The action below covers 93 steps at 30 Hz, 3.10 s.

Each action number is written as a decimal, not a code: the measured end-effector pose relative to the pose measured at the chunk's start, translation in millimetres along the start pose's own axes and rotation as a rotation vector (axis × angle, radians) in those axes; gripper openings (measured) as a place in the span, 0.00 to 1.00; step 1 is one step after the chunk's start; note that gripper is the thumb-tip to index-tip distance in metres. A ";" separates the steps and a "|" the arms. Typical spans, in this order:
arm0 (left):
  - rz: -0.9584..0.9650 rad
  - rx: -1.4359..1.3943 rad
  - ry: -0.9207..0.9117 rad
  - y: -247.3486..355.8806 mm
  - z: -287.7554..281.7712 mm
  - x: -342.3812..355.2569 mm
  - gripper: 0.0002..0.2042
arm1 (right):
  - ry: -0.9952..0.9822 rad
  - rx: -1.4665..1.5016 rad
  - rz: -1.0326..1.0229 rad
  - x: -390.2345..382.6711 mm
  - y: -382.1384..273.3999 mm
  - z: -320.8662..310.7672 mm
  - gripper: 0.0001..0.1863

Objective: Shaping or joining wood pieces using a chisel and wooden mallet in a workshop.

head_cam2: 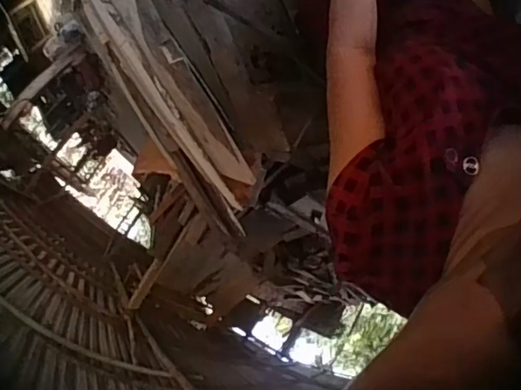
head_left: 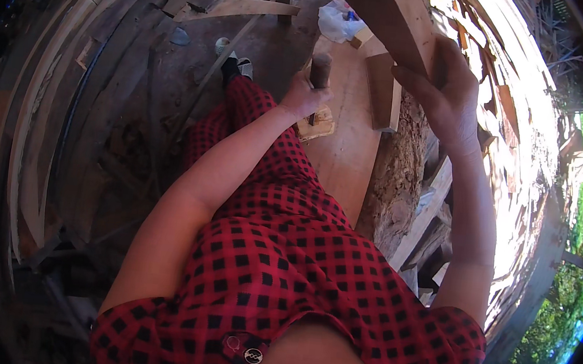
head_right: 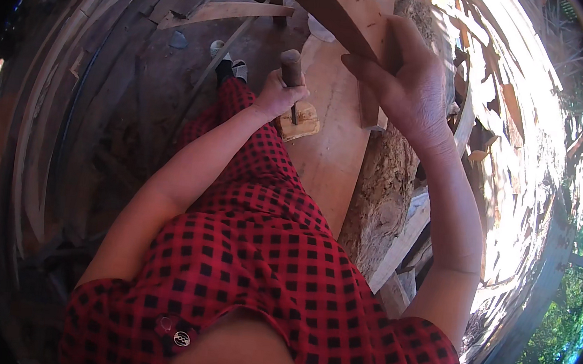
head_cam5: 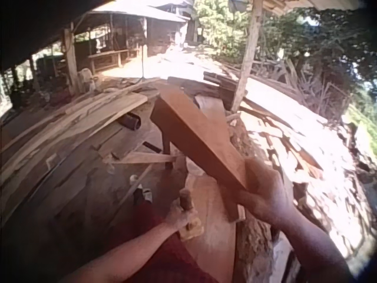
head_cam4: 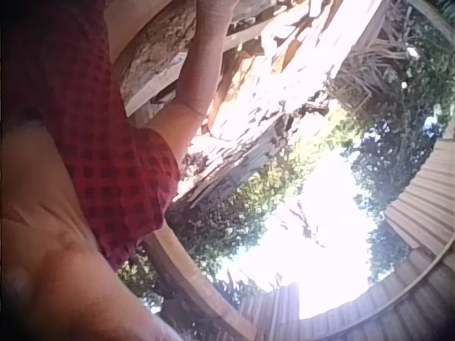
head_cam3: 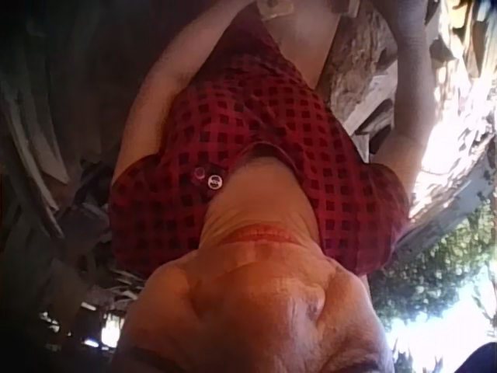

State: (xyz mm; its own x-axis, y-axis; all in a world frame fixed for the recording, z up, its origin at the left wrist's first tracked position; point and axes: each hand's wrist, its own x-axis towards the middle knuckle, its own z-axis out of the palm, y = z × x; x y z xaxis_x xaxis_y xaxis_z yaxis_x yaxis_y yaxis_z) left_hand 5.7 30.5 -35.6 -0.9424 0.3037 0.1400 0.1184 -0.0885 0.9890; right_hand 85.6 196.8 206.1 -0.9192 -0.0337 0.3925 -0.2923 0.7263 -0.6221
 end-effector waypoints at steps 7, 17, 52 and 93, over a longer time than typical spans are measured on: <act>-0.086 -0.067 -0.033 -12.9 -5.6 3.3 0.08 | -0.386 -0.486 -0.009 -8.9 27.6 6.9 0.23; -0.052 -0.069 -0.028 -10.6 -6.5 2.1 0.06 | -0.280 -0.339 -0.004 -4.4 26.4 9.0 0.26; -0.032 -0.100 -0.005 -10.9 -17.8 -11.4 0.08 | -0.192 -0.364 -0.166 -10.7 29.4 17.1 0.28; 0.042 -0.094 0.033 -8.5 -49.2 -82.7 0.11 | -0.367 -0.229 0.714 -155.3 139.6 134.8 0.29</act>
State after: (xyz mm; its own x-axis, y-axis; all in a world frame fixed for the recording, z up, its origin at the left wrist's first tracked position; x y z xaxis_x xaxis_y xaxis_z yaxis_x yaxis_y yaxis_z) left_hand 67.3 -40.6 -57.9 -0.9474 0.2661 0.1778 0.1294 -0.1896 0.9733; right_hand 152.0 210.8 -33.0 -0.9021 0.2955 -0.3144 0.4182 0.7782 -0.4686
